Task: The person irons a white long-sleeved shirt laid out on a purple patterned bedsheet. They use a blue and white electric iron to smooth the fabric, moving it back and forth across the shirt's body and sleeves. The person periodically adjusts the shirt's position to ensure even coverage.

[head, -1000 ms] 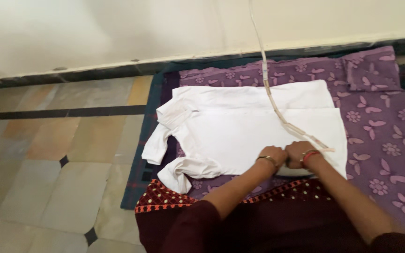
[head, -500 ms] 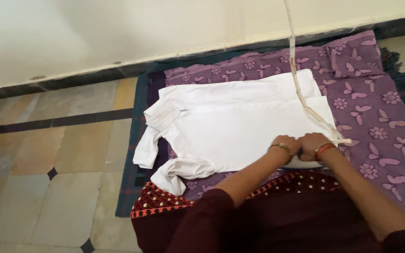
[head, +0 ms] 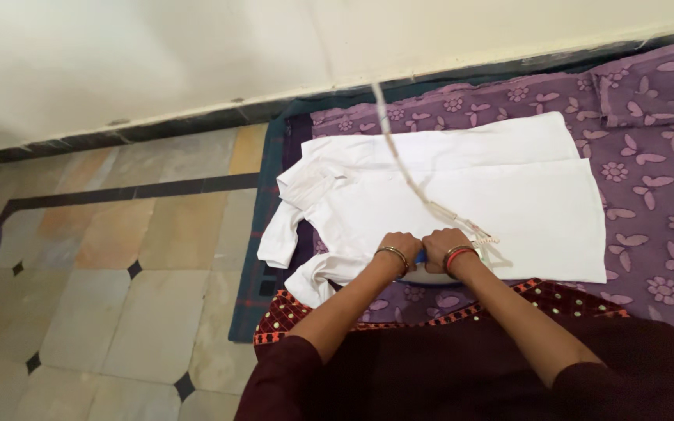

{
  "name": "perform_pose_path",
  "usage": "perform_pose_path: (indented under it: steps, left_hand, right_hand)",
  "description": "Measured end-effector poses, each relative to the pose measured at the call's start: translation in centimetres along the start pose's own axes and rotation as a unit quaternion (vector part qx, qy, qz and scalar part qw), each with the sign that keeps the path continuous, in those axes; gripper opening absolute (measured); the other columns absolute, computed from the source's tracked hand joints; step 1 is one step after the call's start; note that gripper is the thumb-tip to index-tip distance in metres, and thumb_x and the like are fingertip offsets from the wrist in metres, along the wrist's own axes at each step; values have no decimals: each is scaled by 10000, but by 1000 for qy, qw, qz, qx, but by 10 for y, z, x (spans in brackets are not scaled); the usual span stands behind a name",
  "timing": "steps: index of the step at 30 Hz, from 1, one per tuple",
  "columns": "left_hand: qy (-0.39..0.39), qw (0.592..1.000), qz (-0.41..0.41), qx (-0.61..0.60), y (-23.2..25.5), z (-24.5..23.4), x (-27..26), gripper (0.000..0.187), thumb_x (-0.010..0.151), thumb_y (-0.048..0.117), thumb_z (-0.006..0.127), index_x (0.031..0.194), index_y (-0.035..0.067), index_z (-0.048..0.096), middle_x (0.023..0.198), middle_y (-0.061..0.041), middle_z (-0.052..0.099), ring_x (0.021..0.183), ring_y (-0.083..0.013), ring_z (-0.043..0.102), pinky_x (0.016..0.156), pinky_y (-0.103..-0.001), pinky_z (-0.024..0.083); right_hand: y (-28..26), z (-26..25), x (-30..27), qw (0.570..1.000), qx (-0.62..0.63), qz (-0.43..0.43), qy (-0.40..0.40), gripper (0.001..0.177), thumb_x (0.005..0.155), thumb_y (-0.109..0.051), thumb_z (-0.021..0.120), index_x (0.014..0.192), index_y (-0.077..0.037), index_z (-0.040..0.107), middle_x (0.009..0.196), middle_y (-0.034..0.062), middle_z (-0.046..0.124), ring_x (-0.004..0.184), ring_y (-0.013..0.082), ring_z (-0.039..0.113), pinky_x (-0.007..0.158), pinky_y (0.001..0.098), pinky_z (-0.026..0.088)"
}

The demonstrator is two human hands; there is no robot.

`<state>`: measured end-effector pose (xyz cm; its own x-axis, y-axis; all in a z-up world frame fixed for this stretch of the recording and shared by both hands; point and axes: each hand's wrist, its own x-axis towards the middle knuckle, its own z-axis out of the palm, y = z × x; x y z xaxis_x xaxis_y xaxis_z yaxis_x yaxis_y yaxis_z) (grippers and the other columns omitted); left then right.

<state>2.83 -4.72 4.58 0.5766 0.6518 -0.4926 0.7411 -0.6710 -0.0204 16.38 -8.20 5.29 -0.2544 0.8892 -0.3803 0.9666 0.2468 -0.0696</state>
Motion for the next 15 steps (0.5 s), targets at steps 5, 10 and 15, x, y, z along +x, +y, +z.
perform_pose_path:
  steps: [5,10,15]
  left_hand:
    - [47,998,28,9,27,8,24,211,821,154,767,1020,85,767,1074,-149,762,1001,-302,743,837,-415,603]
    - [70,996,64,-5,97,-11,77,216,824,138,736,1034,101,769,1075,-137,765,1015,-291,744,849,-405,603]
    - [53,994,92,19,187,-46,127,174,944,177,655,1053,97,765,1059,-111,783,975,-232,776,829,-370,619]
  right_hand:
    - [33,20,-3,1000,4,-3,17,287,755,-330,716,999,-181,741,986,109,751,940,297,731,833,416,594]
    - [117,38,-25,998,-13,60,-18,287,782,-353,715,1012,-186,749,1027,97,749,978,279,734,876,404,592]
    - [206,50,-74,986,-2,167,2,263,896,-304,657,1129,-208,735,1065,76,768,1055,258,737,920,409,590]
